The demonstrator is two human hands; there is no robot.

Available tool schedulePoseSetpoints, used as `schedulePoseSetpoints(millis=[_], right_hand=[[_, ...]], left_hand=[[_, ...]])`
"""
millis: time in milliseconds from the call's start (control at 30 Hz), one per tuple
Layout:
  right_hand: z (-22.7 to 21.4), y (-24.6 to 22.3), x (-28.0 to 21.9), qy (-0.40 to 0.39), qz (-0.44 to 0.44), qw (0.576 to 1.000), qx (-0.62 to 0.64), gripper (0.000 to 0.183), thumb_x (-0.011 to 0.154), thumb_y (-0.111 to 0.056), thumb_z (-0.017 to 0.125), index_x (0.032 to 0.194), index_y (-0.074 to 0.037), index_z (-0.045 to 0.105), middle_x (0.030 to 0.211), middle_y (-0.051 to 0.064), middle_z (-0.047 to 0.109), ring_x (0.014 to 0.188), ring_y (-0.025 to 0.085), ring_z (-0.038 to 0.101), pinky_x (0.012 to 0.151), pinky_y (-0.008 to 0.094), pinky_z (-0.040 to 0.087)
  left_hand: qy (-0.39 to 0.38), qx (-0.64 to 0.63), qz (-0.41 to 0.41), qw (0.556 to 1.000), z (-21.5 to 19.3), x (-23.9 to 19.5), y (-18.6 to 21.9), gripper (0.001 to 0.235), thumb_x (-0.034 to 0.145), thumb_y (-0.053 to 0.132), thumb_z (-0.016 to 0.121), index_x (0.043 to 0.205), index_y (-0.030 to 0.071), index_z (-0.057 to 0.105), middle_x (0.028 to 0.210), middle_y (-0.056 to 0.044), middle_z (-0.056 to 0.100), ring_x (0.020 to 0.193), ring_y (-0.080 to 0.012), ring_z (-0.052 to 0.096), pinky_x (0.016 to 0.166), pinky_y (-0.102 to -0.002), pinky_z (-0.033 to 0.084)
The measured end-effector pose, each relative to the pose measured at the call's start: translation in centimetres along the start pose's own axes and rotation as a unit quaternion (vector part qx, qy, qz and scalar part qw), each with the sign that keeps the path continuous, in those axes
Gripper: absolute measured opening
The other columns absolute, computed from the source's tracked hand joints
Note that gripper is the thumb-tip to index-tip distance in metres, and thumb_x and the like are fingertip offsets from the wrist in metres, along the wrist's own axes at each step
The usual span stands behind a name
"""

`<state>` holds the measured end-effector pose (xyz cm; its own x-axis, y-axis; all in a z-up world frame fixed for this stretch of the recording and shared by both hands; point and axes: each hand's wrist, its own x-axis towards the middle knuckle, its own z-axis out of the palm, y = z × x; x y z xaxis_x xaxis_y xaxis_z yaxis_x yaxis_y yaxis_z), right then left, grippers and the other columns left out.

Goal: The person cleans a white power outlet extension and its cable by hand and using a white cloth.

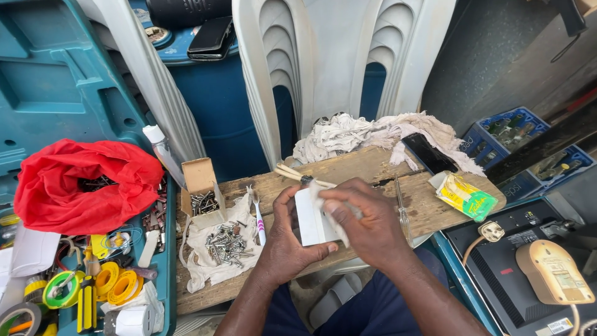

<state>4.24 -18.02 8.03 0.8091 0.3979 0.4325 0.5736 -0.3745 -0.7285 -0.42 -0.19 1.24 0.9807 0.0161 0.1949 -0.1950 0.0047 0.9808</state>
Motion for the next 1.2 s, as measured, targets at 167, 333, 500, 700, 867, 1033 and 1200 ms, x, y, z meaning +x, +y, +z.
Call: schedulePoseSetpoints(millis=[167,333,500,700,867,1033,1200], right_hand=[[2.2,0.4,1.1,-0.005,-0.013,0.999,-0.052,0.022,0.103,-0.028,0.067,0.111,-0.013,0.08,0.1,0.002,0.071,0.09,0.016,0.071,0.074,0.032,0.054],[1.7,-0.6,-0.6,-0.078,-0.036,0.989,-0.121,0.017,0.104,-0.027,0.067,0.109,-0.013,0.075,0.099,0.003,0.061,0.091,0.023,0.066,0.072,0.041,0.048],[0.8,-2.4,-0.6,-0.07,-0.085,0.961,-0.255,0.007,0.097,-0.015,0.072,0.091,-0.017,0.069,0.085,0.003,0.06,0.068,0.025,0.062,0.049,0.044,0.046],[0.6,-2.6,3.2,-0.082,0.004,0.969,-0.231,0.016,0.102,-0.027,0.068,0.098,-0.012,0.072,0.094,0.005,0.06,0.08,0.027,0.062,0.06,0.047,0.046],[0.1,-2.4,-1.8,-0.085,-0.038,0.952,-0.292,0.005,0.094,-0.021,0.071,0.092,-0.018,0.068,0.096,0.004,0.059,0.088,0.03,0.062,0.063,0.049,0.048],[0.6,-1.6,2.8,-0.096,0.081,0.936,-0.328,0.022,0.097,-0.03,0.055,0.097,-0.015,0.071,0.101,0.006,0.059,0.101,0.033,0.062,0.069,0.057,0.049],[0.0,-2.3,-2.2,-0.163,0.002,0.924,-0.347,0.021,0.102,-0.035,0.059,0.091,-0.017,0.063,0.101,0.009,0.055,0.092,0.039,0.059,0.067,0.058,0.045]], left_hand=[[0.02,0.067,-0.06,0.996,0.1,-0.1,0.0,0.125,0.064,0.036,0.096,0.164,0.026,0.021,0.149,-0.009,0.057,0.105,-0.0223,0.07,0.083,-0.038,0.06],[0.033,0.112,-0.029,0.993,-0.5,-0.1,0.0,0.106,0.063,0.025,0.09,0.152,0.02,0.032,0.136,-0.013,0.065,0.111,-0.0269,0.072,0.087,-0.039,0.058],[0.021,0.124,-0.036,0.991,0.4,0.0,1.8,0.104,0.063,0.037,0.09,0.15,0.021,0.035,0.127,-0.008,0.071,0.101,-0.0258,0.074,0.083,-0.04,0.058],[-0.009,0.178,-0.092,0.98,0.7,1.0,2.7,0.131,0.065,0.037,0.095,0.166,0.013,0.015,0.16,-0.017,0.052,0.135,-0.0368,0.061,0.103,-0.043,0.052],[0.004,0.112,-0.057,0.992,0.8,0.5,2.8,0.103,0.069,0.042,0.087,0.155,0.021,0.034,0.136,-0.01,0.067,0.108,-0.0291,0.072,0.081,-0.042,0.054],[-0.012,0.184,-0.068,0.981,2.3,1.0,4.5,0.12,0.064,0.032,0.087,0.163,0.014,0.023,0.151,-0.015,0.062,0.123,-0.0419,0.068,0.09,-0.047,0.055],[-0.022,0.148,-0.053,0.987,1.5,1.3,3.8,0.093,0.078,0.032,0.081,0.157,0.024,0.034,0.146,-0.009,0.063,0.116,-0.0349,0.071,0.082,-0.045,0.053]])
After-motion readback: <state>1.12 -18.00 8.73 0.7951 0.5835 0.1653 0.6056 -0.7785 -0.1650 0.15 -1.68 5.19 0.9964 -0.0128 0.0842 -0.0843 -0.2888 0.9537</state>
